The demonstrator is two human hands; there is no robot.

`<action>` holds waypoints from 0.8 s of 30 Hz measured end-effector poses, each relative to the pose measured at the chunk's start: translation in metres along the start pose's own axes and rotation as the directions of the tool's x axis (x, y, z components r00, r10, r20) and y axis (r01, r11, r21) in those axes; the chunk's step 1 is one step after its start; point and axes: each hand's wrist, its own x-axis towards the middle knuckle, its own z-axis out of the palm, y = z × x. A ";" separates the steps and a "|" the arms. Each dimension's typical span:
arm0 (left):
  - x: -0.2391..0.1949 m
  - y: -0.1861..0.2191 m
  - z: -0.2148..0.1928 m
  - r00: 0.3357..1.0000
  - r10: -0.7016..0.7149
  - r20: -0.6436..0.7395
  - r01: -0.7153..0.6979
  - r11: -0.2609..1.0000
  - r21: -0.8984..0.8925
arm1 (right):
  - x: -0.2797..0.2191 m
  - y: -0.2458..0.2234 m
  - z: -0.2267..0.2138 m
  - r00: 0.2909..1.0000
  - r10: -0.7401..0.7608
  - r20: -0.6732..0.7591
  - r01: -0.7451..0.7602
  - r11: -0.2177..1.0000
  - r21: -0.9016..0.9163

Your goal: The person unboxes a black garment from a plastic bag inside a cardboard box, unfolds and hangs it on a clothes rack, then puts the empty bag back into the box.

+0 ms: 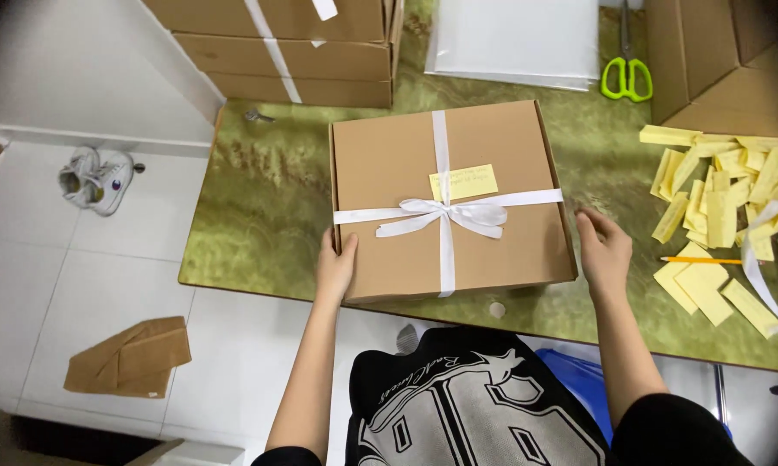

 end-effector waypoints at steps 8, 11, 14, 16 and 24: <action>-0.020 0.080 0.088 0.751 0.645 -0.141 -0.555 0.733 0.393 | 0.041 -0.091 0.070 0.976 0.031 0.217 -0.024 0.999 -0.039; 0.004 0.066 0.131 0.751 0.660 0.003 -0.627 0.713 0.312 | 0.059 -0.094 0.095 0.949 0.125 0.290 -0.081 0.984 -0.159; 0.016 0.055 0.146 0.763 0.646 0.030 -0.615 0.711 0.342 | 0.067 -0.098 0.105 0.922 0.169 0.348 -0.120 0.980 -0.158; 0.021 0.055 0.146 0.754 0.657 0.012 -0.618 0.703 0.352 | 0.071 -0.096 0.110 0.908 0.164 0.386 -0.127 0.985 -0.120; 0.015 0.066 0.141 0.796 0.605 -0.004 -0.582 0.768 0.267 | 0.057 -0.117 0.082 0.924 0.122 0.363 -0.202 0.960 0.193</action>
